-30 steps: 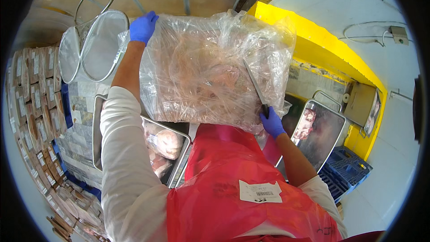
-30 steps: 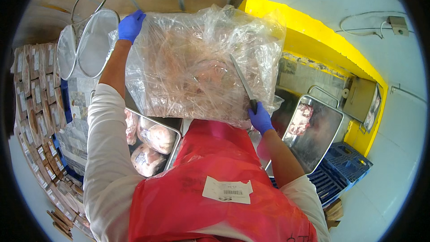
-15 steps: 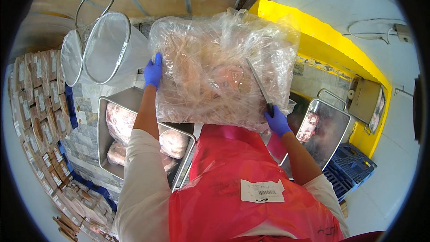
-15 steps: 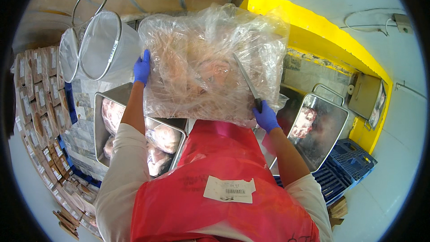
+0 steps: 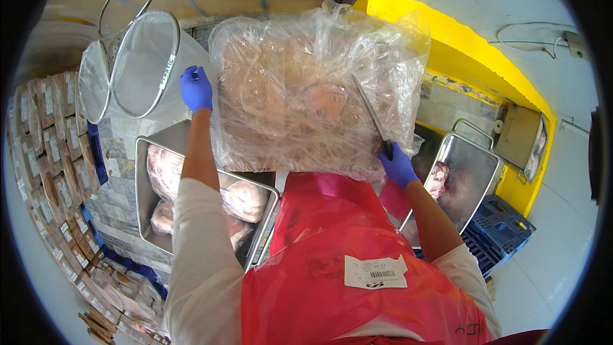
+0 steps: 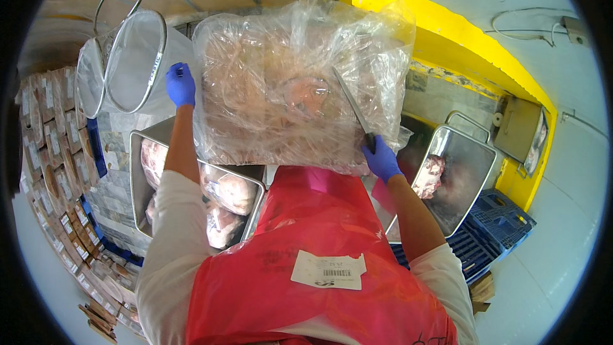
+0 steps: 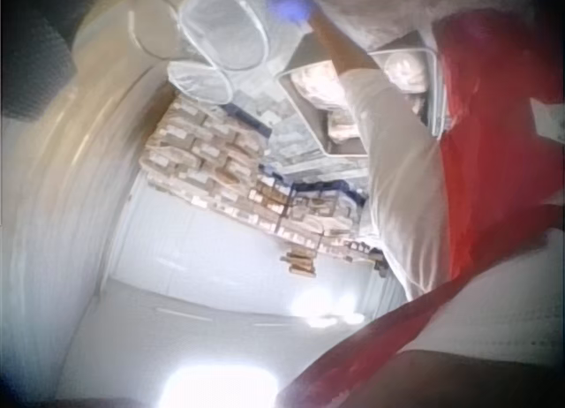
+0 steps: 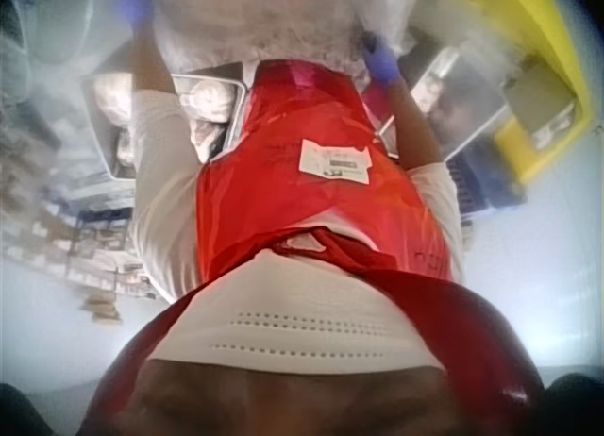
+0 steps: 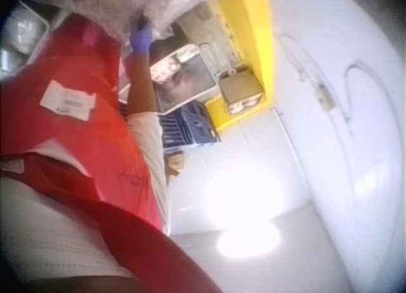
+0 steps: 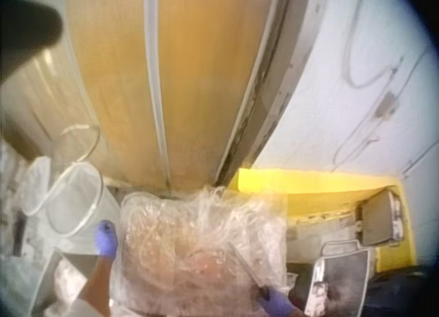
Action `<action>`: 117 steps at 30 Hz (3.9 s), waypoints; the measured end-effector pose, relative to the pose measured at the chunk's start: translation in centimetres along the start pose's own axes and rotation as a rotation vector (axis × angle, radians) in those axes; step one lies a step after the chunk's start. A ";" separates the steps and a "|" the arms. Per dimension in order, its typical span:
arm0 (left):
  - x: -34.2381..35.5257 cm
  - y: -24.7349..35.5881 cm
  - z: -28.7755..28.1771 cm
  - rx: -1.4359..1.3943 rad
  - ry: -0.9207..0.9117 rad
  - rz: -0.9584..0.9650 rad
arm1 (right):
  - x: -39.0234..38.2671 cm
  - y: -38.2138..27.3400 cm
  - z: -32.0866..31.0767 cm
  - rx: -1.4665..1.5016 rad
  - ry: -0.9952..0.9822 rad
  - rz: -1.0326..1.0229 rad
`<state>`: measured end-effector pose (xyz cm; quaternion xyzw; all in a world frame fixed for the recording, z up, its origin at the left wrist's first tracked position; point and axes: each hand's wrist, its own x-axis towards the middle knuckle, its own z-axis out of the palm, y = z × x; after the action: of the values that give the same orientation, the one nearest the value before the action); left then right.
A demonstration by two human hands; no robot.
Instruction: The person unpacks vacuum-sealed meat portions from a metal tray and places them on a work surface. They use a knife to cut and trim the meat, separating pieces and placing them into a tray.
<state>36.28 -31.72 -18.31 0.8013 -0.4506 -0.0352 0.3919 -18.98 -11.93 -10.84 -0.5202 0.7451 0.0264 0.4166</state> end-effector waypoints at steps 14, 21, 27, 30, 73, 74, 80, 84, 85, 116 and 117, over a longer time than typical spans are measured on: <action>-7.1 5.5 -2.5 0.179 -0.422 0.067 | -0.4 0.0 0.1 0.009 0.032 -0.011; -15.7 13.5 -1.8 -0.100 -0.565 0.611 | -0.1 0.3 0.2 0.001 0.019 -0.004; -18.6 14.8 -0.2 -0.026 -1.067 1.087 | -0.5 -0.4 0.0 0.011 0.032 0.009; -10.0 14.0 3.3 0.062 -0.945 1.074 | -0.8 0.3 0.2 0.027 0.019 0.013; -18.8 39.3 21.8 -0.033 -1.012 1.259 | -1.6 -0.5 -0.6 0.114 0.066 -0.008; -18.3 39.6 23.3 0.073 -1.137 1.213 | -1.6 -0.6 -0.7 0.120 0.075 -0.018; -7.4 37.5 31.2 0.390 -1.154 0.723 | -1.5 -0.6 -0.7 0.145 0.037 0.002; 0.5 36.3 27.9 -0.038 -0.747 0.471 | -1.0 -0.4 -0.2 0.151 0.034 -0.011; 0.5 36.6 26.5 -0.028 -0.888 0.462 | -1.1 -0.5 -0.4 0.167 0.026 0.010; -14.7 3.3 -8.1 0.353 -0.557 0.313 | -0.6 0.6 -0.3 0.099 0.073 -0.083; -14.7 3.0 -8.0 0.302 -0.512 0.262 | -0.3 0.6 0.0 0.098 0.077 -0.088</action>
<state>28.82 -16.82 -15.19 0.7507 -0.6340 -0.1176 0.1439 -19.45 -11.38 -10.87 -0.5320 0.7374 -0.0486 0.4133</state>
